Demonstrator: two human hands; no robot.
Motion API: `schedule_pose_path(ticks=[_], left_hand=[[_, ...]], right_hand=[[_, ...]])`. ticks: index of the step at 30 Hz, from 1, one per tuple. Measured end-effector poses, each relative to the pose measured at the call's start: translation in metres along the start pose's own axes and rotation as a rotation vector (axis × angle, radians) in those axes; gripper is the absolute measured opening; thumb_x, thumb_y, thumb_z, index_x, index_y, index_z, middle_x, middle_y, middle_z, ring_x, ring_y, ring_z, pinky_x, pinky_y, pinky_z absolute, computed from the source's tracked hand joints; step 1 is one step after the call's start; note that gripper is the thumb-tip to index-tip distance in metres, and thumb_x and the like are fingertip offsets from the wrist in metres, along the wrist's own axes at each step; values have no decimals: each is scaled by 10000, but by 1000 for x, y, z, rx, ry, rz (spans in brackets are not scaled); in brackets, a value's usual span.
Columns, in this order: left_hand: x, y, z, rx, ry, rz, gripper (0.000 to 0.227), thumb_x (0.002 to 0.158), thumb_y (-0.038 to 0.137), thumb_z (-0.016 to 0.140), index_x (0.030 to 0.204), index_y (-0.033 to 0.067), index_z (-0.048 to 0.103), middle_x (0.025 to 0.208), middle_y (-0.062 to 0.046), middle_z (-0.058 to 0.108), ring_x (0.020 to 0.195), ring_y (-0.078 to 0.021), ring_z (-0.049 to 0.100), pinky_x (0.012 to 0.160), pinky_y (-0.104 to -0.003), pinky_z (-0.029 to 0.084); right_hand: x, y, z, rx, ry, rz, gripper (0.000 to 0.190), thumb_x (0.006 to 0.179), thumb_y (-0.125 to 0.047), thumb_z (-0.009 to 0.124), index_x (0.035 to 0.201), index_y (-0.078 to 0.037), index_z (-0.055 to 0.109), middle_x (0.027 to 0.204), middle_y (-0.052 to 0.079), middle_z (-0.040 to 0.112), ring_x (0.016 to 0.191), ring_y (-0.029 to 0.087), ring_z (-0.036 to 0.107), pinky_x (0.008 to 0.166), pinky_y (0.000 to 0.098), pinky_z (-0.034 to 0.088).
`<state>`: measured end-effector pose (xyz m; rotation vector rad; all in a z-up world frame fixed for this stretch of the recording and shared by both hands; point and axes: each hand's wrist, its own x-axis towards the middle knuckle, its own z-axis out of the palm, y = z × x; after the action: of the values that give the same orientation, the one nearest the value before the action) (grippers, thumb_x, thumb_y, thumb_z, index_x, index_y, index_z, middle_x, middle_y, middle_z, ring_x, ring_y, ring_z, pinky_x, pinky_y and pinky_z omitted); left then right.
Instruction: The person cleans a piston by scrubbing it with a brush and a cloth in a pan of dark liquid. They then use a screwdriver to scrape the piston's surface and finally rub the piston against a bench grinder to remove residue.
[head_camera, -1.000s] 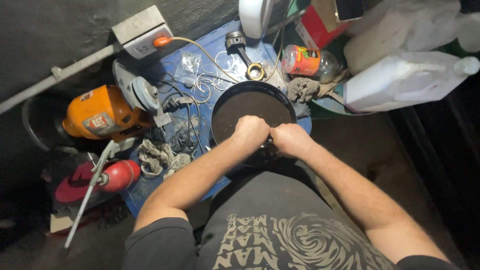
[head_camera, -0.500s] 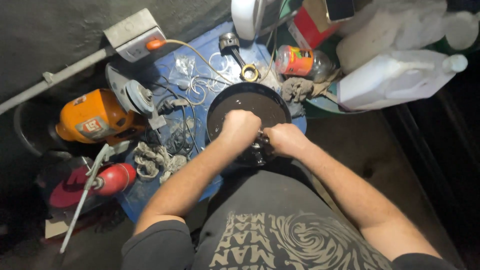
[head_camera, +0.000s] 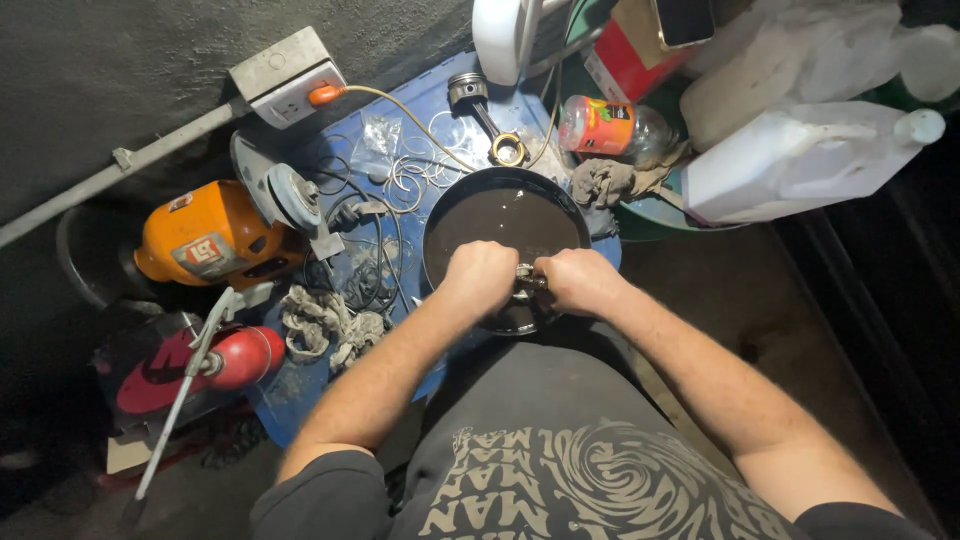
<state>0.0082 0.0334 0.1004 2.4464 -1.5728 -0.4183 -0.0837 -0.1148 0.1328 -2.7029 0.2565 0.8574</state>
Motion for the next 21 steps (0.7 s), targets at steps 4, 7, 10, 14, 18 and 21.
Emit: schedule_pose_path(ticks=[4, 7, 10, 14, 18, 21], left_hand=[[8, 2, -4, -108, -16, -15, 137, 795, 46, 686, 666, 22, 725, 532, -140, 665, 577, -331, 732, 509, -419, 607], [13, 5, -37, -334, -383, -238, 354, 808, 325, 647, 927, 24, 789, 857, -216, 754, 936, -419, 751, 805, -519, 607], [10, 5, -52, -487, -421, -236, 388, 892, 333, 610, 1082, 42, 781, 1018, -207, 773, 1072, -417, 722, 910, -515, 576], [15, -9, -5, -529, -72, 0, 390, 998, 310, 527, 917, -17, 725, 916, -237, 681, 967, -460, 671, 862, -535, 547], [30, -23, 62, -1359, 114, -49, 268, 1031, 239, 615, 815, 91, 673, 679, -1, 615, 709, -98, 551, 662, -255, 487], [41, -24, 102, -1856, 101, -108, 283, 1008, 292, 611, 797, 104, 609, 549, 50, 332, 452, -40, 281, 397, -172, 229]], right_hand=[[2, 5, 6, 12, 14, -5, 289, 771, -292, 835, 1027, -170, 776, 895, 125, 796, 932, 357, 770, 821, 500, 614], [2, 6, 7, 2, 20, -32, 280, 763, -284, 817, 1003, -150, 763, 867, 124, 789, 911, 355, 770, 810, 500, 618], [-2, 3, 4, 27, 44, -31, 264, 744, -267, 836, 964, -138, 767, 848, 120, 791, 884, 355, 775, 798, 494, 618], [6, 12, 20, -13, 76, -68, 251, 743, -248, 817, 946, -113, 760, 833, 136, 783, 872, 363, 772, 778, 502, 621], [-1, 6, 10, -13, 58, -65, 276, 741, -248, 815, 969, -106, 755, 840, 137, 780, 887, 369, 769, 791, 501, 621], [2, 8, 15, 30, 65, -42, 252, 748, -242, 806, 965, -122, 760, 831, 124, 785, 874, 351, 775, 779, 485, 619]])
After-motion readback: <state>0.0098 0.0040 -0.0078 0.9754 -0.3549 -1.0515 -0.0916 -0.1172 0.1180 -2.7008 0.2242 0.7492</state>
